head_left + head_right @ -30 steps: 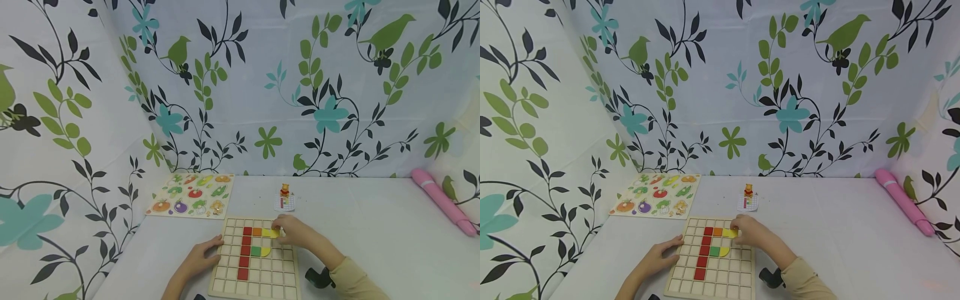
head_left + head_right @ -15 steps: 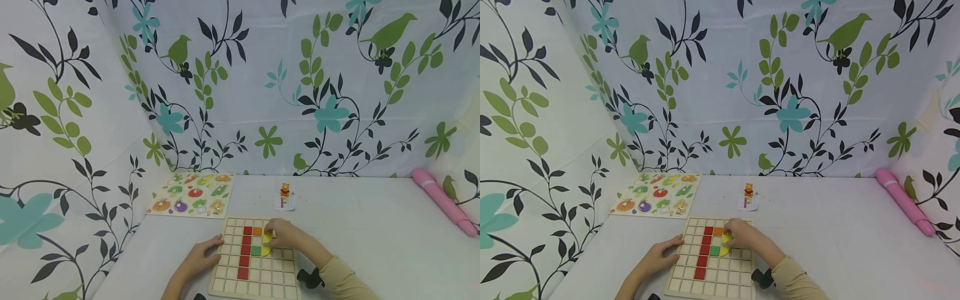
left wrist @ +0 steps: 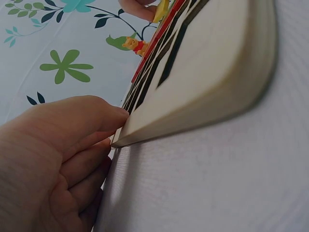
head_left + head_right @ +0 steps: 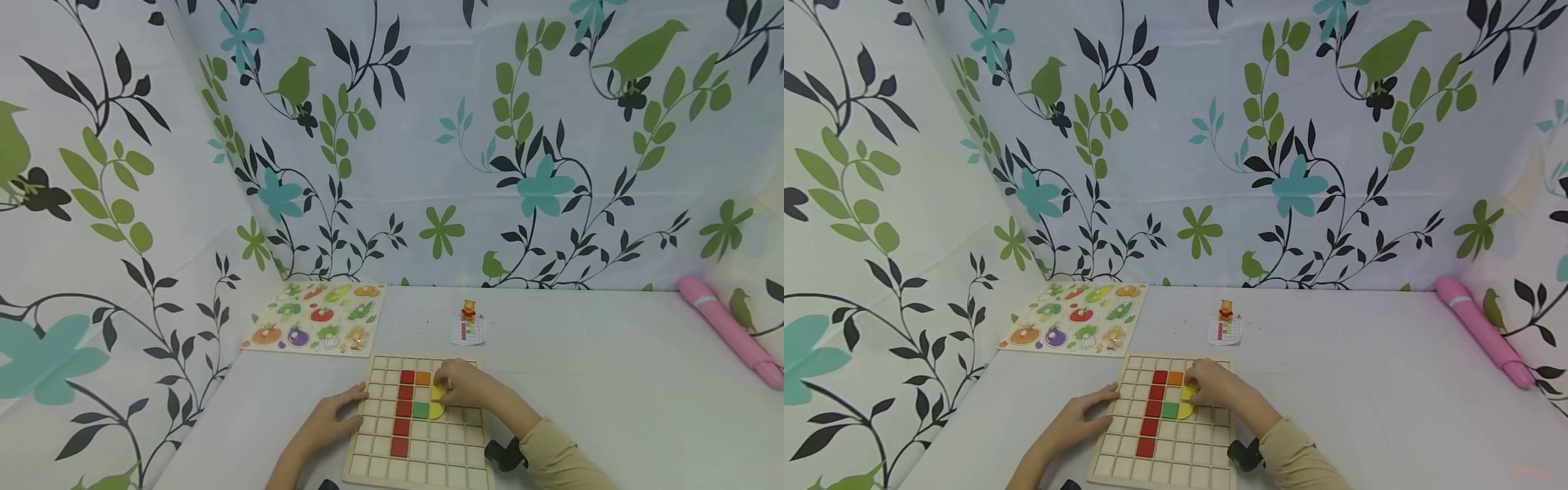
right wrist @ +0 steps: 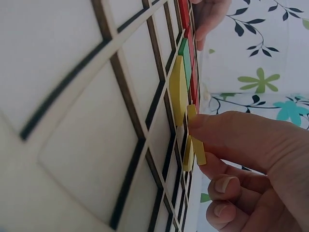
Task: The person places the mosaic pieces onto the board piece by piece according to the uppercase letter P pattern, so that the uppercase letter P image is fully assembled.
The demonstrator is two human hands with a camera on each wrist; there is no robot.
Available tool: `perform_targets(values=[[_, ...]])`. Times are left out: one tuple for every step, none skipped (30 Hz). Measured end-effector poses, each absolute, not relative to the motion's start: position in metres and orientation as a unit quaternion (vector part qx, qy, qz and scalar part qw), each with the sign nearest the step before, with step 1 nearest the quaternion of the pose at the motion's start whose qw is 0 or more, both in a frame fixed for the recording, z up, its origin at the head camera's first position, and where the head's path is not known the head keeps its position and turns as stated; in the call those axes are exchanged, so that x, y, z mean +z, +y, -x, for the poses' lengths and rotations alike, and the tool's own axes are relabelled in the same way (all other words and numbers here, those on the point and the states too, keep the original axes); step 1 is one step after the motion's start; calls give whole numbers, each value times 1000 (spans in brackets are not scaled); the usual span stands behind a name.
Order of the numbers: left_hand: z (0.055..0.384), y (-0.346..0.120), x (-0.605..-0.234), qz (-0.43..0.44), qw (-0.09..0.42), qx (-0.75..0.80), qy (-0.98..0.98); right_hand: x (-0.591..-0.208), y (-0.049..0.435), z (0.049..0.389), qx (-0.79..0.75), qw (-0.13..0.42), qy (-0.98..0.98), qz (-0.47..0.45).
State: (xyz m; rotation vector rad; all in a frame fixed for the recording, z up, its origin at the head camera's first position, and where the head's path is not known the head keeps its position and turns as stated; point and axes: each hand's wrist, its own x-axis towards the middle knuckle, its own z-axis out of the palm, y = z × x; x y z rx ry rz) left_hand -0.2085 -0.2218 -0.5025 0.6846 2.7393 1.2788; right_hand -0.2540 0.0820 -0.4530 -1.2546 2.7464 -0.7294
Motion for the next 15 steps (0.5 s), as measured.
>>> perform_targets(values=[[209, -222, -502, -221, 21, 412, 884, -454, 82, 254, -233, 17, 884, 404], [209, -222, -502, -222, 21, 411, 884, -454, 83, 254, -233, 17, 884, 405], [209, -221, -502, -223, 20, 409, 885, -454, 83, 254, -233, 17, 883, 406], [209, -221, -501, -223, 20, 408, 885, -455, 83, 254, -233, 19, 883, 406], [209, -221, -501, -224, 19, 407, 885, -455, 83, 255, -233, 19, 884, 405], [209, -221, -501, -224, 19, 407, 885, -455, 83, 255, -232, 21, 886, 402], [209, -221, -500, -225, 19, 407, 885, -456, 83, 256, -229, 21, 887, 400], [209, -221, -500, -225, 19, 407, 885, -456, 83, 256, -229, 21, 888, 399], [209, -221, -500, -225, 19, 407, 885, -457, 82, 257, -228, 22, 888, 398], [209, -221, -500, -225, 19, 408, 884, -457, 82, 257, -228, 23, 889, 397], [209, -221, -500, -225, 19, 408, 884, -457, 82, 257, -229, 24, 889, 396], [209, -221, -499, -226, 19, 409, 884, -457, 82, 257, -231, 25, 888, 396], [208, -221, -499, -226, 19, 410, 884, -457, 82, 257, -233, 25, 887, 398], [208, -221, -499, -225, 20, 410, 884, -457, 82, 257, -235, 26, 886, 399], [208, -221, -499, -224, 21, 410, 884, -457, 81, 256, -237, 26, 885, 400]])
